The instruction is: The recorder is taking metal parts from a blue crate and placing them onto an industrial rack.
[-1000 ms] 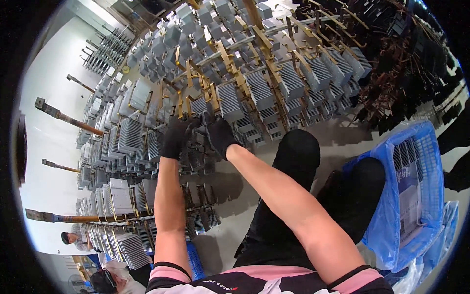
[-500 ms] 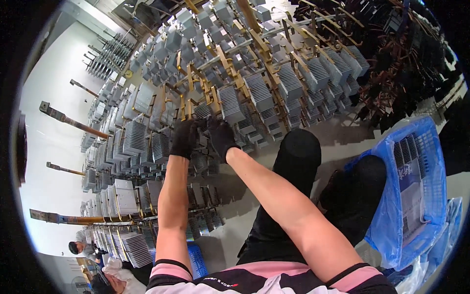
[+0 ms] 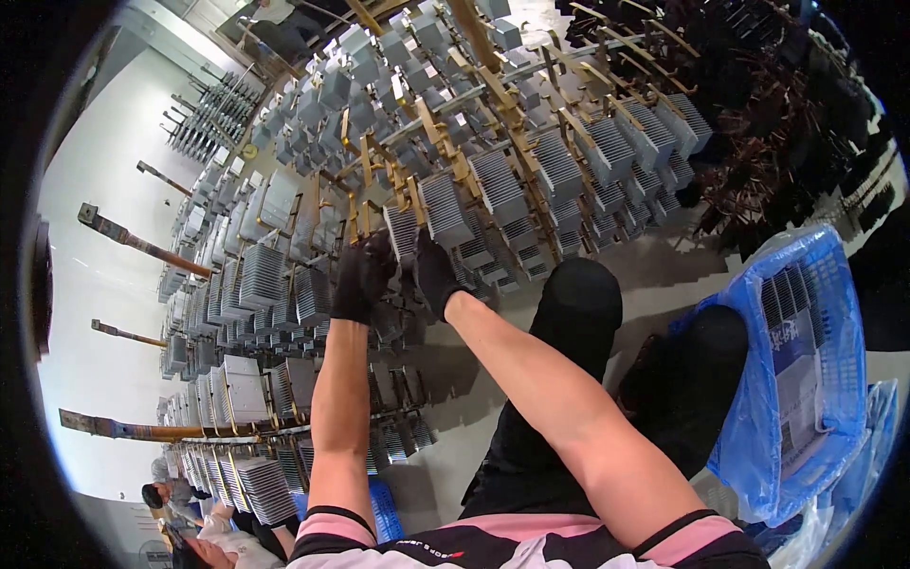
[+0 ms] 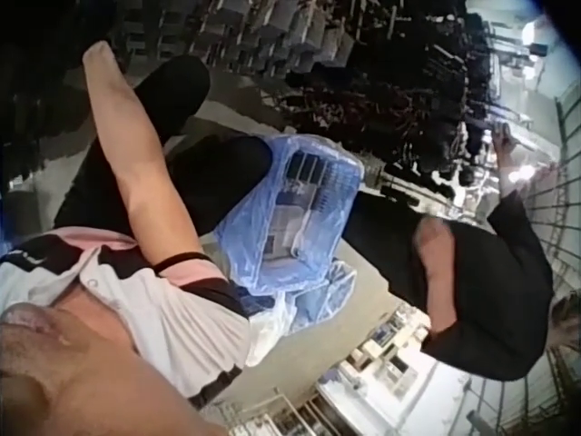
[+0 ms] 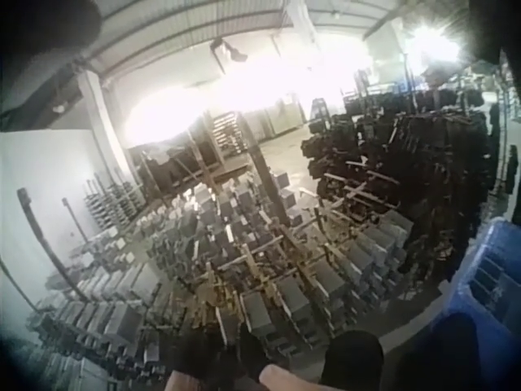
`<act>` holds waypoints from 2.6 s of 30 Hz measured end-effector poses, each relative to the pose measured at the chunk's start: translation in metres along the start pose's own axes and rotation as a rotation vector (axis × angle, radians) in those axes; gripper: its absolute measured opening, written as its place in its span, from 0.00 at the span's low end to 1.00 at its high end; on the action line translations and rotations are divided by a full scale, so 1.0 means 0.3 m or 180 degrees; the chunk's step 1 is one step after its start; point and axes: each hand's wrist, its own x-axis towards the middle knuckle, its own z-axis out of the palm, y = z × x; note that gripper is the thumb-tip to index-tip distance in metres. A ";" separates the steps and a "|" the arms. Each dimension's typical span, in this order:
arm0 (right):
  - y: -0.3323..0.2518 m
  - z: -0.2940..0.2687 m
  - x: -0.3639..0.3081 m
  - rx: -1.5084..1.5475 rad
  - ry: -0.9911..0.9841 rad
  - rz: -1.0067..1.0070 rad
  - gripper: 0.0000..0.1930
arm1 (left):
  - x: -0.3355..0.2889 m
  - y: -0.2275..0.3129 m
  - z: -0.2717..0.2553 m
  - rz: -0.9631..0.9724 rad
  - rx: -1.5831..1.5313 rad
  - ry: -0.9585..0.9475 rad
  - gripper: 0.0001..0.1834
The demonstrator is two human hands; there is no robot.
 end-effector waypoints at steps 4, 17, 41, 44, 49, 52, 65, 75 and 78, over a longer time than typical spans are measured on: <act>-0.037 0.005 -0.069 -0.0546 -0.0366 -0.0749 0.30 | -0.054 -0.089 -0.031 0.1407 0.2105 0.0424 0.16; -0.072 0.073 -0.349 -0.1815 0.0108 -0.0363 0.27 | -0.174 -0.314 -0.033 0.1232 0.2739 0.0580 0.33; -1.051 -0.760 -1.451 -0.4098 0.1721 -0.1777 0.37 | -0.309 0.609 0.854 0.1732 -0.1888 -0.0475 0.24; -1.111 -1.044 -1.612 -0.4874 0.2640 -0.2580 0.36 | -0.315 0.576 0.863 0.1489 -0.1317 -0.0418 0.22; -1.085 -1.264 -1.769 -0.5463 0.3390 -0.1279 0.35 | -0.270 0.494 0.889 0.2436 0.0677 -0.0257 0.20; -0.980 -1.440 -1.753 -0.6125 0.3370 -0.1088 0.35 | -0.261 0.474 0.922 0.2499 0.0586 -0.0205 0.22; -0.888 -1.614 -1.576 -0.6870 0.3802 0.0208 0.26 | -0.262 0.461 0.941 0.2482 0.0795 -0.0179 0.16; -0.913 -1.587 -1.583 -0.6668 0.3954 0.0247 0.21 | -0.271 0.474 0.921 0.2324 0.1012 -0.0258 0.18; -0.963 -1.503 -1.555 -0.6959 0.3963 0.0503 0.18 | -0.299 0.500 0.863 0.2198 0.0624 0.0090 0.19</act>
